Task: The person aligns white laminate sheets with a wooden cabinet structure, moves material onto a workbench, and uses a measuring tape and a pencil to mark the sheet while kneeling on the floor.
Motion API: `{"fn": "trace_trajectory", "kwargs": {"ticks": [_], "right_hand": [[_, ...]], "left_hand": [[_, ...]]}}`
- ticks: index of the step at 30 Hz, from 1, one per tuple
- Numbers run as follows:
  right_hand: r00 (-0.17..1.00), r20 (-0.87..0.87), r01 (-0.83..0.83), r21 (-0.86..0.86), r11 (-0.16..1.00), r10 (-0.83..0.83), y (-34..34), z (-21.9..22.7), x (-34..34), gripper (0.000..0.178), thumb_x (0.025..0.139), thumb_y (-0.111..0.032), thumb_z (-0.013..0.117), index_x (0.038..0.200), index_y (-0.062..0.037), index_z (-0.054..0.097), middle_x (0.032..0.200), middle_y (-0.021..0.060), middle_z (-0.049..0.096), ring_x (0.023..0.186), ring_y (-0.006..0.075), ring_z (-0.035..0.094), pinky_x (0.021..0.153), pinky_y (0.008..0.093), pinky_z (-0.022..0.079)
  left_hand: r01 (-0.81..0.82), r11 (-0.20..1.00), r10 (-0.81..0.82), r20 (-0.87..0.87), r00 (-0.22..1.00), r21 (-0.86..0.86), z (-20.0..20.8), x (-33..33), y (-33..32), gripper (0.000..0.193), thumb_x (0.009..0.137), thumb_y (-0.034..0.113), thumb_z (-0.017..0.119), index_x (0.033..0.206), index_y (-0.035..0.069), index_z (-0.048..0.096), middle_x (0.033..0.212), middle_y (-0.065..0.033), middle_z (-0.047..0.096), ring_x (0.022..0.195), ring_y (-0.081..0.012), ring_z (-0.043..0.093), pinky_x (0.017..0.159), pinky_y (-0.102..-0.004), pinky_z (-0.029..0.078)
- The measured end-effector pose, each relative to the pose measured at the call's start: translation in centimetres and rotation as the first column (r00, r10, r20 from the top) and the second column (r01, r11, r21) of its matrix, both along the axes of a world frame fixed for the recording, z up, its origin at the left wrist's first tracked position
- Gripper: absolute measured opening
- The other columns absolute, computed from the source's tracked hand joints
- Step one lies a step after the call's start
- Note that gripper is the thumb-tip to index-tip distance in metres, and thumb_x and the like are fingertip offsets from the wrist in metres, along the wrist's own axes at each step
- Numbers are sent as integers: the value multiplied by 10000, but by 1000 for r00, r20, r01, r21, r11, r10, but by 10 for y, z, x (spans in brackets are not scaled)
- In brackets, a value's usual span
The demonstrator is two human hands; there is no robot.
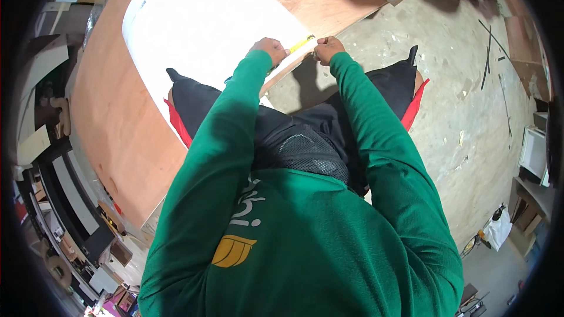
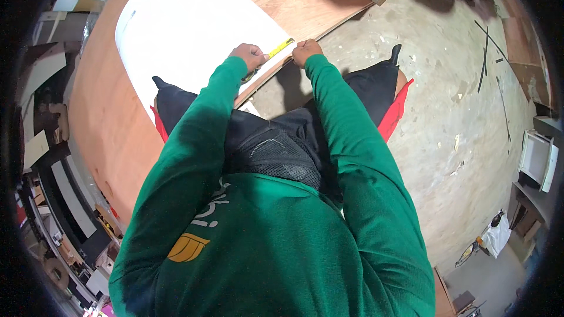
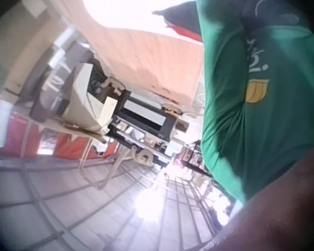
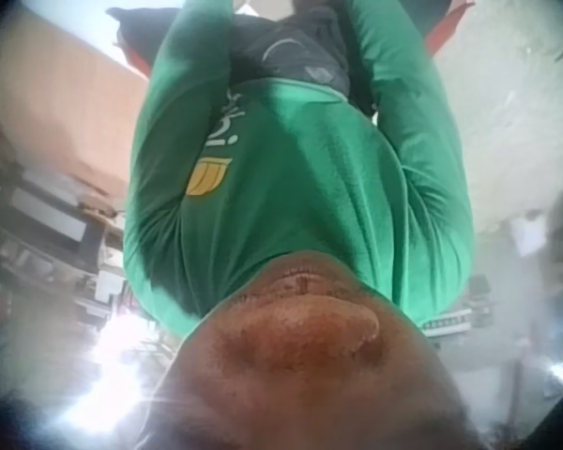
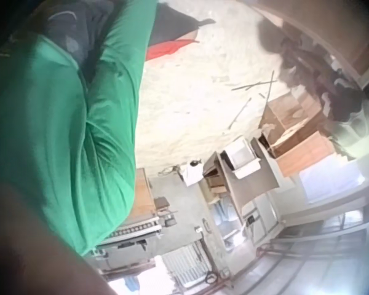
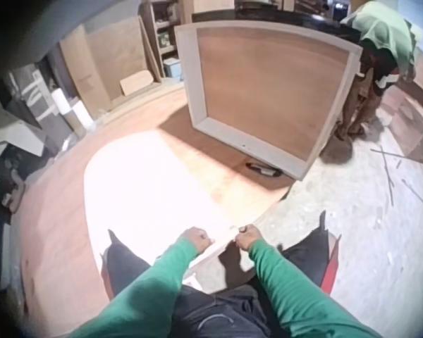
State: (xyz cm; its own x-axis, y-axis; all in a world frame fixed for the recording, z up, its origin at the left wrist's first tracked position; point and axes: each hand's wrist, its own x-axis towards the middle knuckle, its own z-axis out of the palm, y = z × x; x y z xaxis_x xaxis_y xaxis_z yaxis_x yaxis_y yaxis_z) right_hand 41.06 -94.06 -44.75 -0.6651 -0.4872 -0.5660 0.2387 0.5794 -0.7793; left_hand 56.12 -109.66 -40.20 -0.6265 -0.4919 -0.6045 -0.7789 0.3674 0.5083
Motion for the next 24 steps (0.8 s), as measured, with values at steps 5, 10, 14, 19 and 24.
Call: {"fn": "trace_trajectory", "kwargs": {"ticks": [5, 10, 14, 19, 24], "right_hand": [[997, 5, -75, 42, 996, 75, 1, 12, -4, 244, 794, -102, 633, 977, 60, 653, 818, 160, 707, 619, 217, 666, 546, 357, 531], [983, 9, -184, 108, 977, 185, 1, 15, -13, 200, 784, -122, 647, 845, 65, 685, 729, 163, 697, 616, 237, 673, 550, 360, 532], [945, 78, -328, 184, 927, 318, -5, 20, -17, 409, 827, -140, 664, 1208, -38, 555, 957, 113, 701, 761, 201, 718, 618, 331, 561], [931, 110, -362, 154, 919, 349, -1, 12, -25, 356, 842, -158, 651, 1174, -46, 591, 958, 105, 703, 782, 198, 711, 665, 335, 569], [939, 235, -266, 36, 963, 250, 0, 21, -17, 205, 867, -137, 601, 1045, -40, 631, 846, 78, 676, 740, 183, 662, 686, 357, 565]], "left_hand": [[-88, 992, 97, -88, 991, 92, -13, 6, -3, 309, 873, 398, 754, 882, 90, 748, 812, -66, 726, 775, -183, 684, 754, -358, 544], [-94, 991, 109, -176, 978, 90, -12, 10, 3, 296, 893, 346, 745, 877, 50, 729, 762, -48, 700, 674, -131, 609, 667, -319, 501], [-135, 979, 166, -218, 962, 150, -25, 17, -1, 294, 897, 320, 742, 867, 29, 715, 742, -42, 690, 663, -116, 599, 648, -301, 490], [-142, 977, 178, -239, 955, 159, -29, 15, 4, 285, 898, 310, 741, 868, 28, 716, 739, -45, 686, 660, -112, 595, 643, -297, 486], [-122, 985, 142, -176, 974, 121, -21, 15, 5, 301, 889, 337, 745, 875, 38, 725, 748, -39, 693, 658, -113, 598, 637, -298, 484]]}}
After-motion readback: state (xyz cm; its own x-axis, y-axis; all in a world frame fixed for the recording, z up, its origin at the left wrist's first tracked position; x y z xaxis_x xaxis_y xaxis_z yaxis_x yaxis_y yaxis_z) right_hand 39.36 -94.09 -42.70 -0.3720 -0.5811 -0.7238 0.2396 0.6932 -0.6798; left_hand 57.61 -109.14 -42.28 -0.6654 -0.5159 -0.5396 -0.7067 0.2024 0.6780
